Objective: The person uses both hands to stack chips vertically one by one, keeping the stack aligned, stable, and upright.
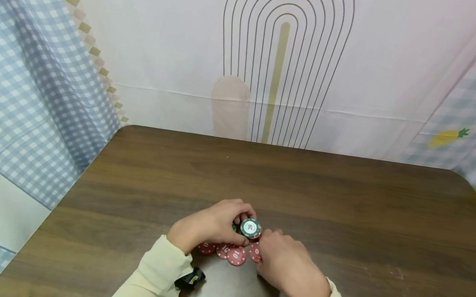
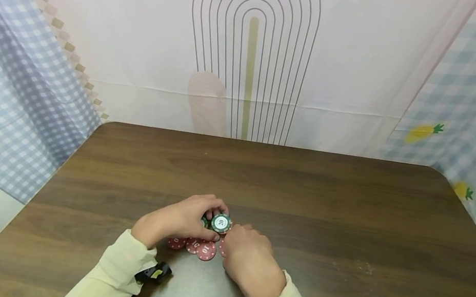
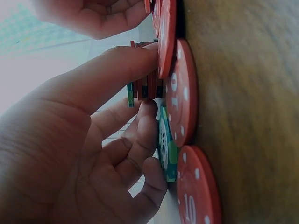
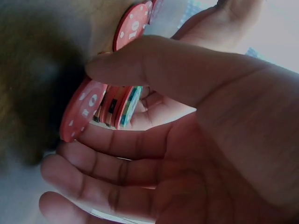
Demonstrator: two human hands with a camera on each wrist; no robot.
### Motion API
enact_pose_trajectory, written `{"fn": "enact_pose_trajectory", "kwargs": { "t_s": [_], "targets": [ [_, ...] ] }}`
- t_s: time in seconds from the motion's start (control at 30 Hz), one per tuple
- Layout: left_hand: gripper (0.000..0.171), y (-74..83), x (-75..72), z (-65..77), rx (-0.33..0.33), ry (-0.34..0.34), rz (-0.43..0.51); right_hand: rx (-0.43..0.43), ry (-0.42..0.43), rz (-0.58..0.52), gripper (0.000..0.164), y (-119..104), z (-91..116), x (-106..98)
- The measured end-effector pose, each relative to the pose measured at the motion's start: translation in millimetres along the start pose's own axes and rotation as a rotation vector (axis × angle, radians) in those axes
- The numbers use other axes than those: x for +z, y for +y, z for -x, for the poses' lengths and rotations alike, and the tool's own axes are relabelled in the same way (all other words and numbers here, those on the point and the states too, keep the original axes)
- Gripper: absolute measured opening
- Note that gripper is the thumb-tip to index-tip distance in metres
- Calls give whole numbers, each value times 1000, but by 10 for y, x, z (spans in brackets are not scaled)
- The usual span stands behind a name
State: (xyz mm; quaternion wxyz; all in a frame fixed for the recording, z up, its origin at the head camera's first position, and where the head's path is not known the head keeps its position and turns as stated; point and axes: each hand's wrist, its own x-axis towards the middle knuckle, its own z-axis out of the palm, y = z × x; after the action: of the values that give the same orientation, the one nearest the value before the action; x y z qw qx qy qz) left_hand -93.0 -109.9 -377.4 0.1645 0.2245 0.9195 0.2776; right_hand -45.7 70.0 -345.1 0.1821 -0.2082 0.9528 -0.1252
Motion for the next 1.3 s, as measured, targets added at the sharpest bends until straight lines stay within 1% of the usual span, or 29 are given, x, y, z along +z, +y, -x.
{"fn": "enact_pose_trajectory", "kwargs": {
  "t_s": [0.27, 0.33, 0.47, 0.6, 0.77, 0.87, 1.0, 1.13, 1.3],
  "targets": [
    [40, -3, 0, 0, -7, -4, -6, 14, -37, 26, 26, 40, -2, -72],
    [40, -7, 4, -6, -3, -5, -6, 20, -34, 35, 27, 47, 0, -93],
    [40, -10, 9, -14, -2, -7, -8, 10, 5, 58, 33, 60, 28, -138],
    [39, -9, 6, -10, 3, -3, -3, -36, 82, 110, 30, 69, 71, -181],
    [39, -6, -3, -1, 13, 17, -8, -112, 248, 187, 25, 52, 90, -208],
    [39, -6, -4, 0, 10, 14, -8, -141, 340, 205, 22, 38, 61, -203],
    [43, -4, -6, -3, 7, 3, -22, -160, 443, 201, 22, 30, -5, -175],
    [45, -6, -12, -5, 5, -2, -59, -186, 498, 176, 25, 34, -82, -131],
    [43, -12, -11, -9, 4, -6, -84, -198, 485, 148, 25, 43, -163, -54]
  ]
}}
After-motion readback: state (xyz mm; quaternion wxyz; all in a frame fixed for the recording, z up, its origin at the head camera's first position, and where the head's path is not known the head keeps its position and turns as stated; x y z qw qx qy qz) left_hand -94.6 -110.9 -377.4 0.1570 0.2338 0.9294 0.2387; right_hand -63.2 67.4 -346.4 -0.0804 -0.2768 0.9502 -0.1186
